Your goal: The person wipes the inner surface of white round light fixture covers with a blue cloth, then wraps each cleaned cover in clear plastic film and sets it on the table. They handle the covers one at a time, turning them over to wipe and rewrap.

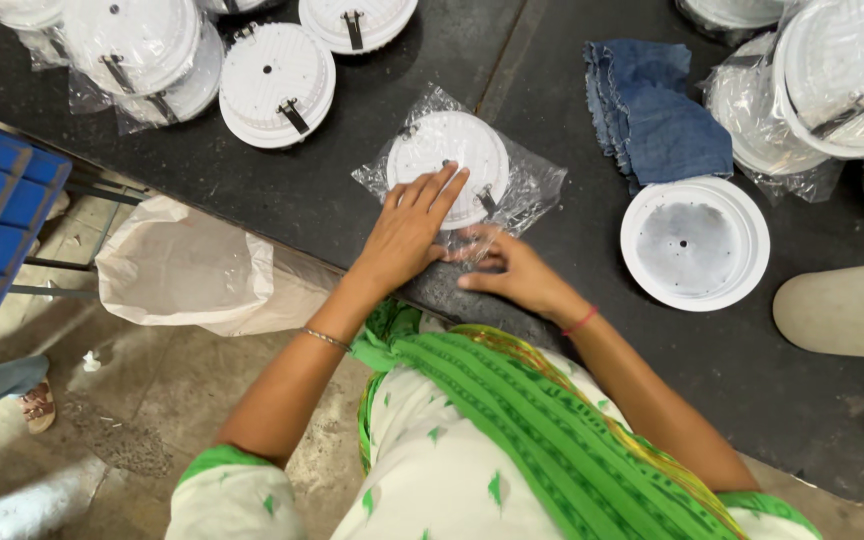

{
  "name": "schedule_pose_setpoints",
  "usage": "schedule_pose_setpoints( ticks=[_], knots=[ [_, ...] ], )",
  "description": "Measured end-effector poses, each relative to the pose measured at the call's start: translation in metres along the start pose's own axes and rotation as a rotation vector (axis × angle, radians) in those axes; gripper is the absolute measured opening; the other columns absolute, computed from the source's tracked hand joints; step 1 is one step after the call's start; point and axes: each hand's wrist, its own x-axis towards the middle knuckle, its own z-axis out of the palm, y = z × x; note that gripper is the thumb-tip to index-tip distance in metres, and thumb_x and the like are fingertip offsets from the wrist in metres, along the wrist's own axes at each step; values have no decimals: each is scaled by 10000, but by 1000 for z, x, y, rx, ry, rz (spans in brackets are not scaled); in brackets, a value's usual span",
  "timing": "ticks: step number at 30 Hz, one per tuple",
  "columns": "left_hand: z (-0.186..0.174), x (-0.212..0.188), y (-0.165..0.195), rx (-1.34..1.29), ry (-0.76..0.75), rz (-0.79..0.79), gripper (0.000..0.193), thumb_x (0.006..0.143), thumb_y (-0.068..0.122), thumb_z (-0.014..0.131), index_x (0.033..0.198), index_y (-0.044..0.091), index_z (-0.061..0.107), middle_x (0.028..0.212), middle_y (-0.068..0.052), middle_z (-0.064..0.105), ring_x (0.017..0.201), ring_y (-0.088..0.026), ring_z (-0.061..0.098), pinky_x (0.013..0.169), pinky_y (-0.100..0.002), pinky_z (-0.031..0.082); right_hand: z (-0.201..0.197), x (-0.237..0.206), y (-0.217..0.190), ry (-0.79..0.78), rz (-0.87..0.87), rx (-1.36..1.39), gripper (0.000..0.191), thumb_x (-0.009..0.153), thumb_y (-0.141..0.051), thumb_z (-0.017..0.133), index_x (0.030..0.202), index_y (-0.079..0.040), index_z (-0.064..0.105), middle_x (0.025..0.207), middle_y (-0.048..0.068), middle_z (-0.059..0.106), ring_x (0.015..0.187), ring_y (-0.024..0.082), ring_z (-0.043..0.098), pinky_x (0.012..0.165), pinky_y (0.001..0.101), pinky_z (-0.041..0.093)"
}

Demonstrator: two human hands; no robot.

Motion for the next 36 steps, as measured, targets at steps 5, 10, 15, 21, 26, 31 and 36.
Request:
schedule_pose_setpoints(
  ticks=[5,10,15,21,26,31,36],
  knots=[
    [-1,-11,-1,-9,-28,-57,1191,605,254,931,1595,123,281,1642,-92,326,1468,-321,352,1181,-524,284,4,-7,2,63,185,-388,329,824,-197,833,1066,-37,678,881,24,713,758,116,675,703,283,559],
    [6,-2,-1,-63,-57,38,1245,562,431,923,1582,144,270,1664,-80,241,1528,-315,240,1233,-556,180,-18,-36,-13,-37,289,-137,175,865,-166,804,947,-51,700,723,-51,588,644,25,507,563,215,427],
    [36,23,11,-41,-81,218,1065,732,533,820,1586,189,284,1664,-97,225,1521,-322,231,1218,-570,173,-26,-61,-28,28,457,-128,145,893,-176,789,931,-64,706,652,-43,506,582,32,423,511,215,347],
    [70,17,45,-100,83,224,713,952,334,701,1574,170,394,1646,-99,353,1511,-363,320,1234,-575,221,-56,-105,-48,-76,440,149,130,922,-159,740,929,-37,696,698,-32,592,623,52,538,563,233,461],
    [64,25,57,-90,165,188,570,924,78,612,1478,197,548,1562,-60,508,1474,-360,408,1235,-562,246,-89,-129,-45,346,362,216,143,971,-163,666,1023,-30,683,805,-5,619,722,86,574,662,257,495],
    [14,28,49,-589,110,15,493,939,77,506,1415,145,614,1490,-65,637,1318,-327,590,1157,-468,409,-110,-123,-39,616,238,128,162,1033,-168,626,1113,-29,650,898,23,658,815,100,617,750,267,515],
    [-16,28,41,-1627,-151,-123,449,1165,318,436,1406,-10,625,1352,-137,695,1144,-207,676,1036,-350,557,-104,-89,-42,564,90,15,228,1046,-178,580,1200,-17,629,1121,46,695,1058,120,675,927,278,542]
  ],
)
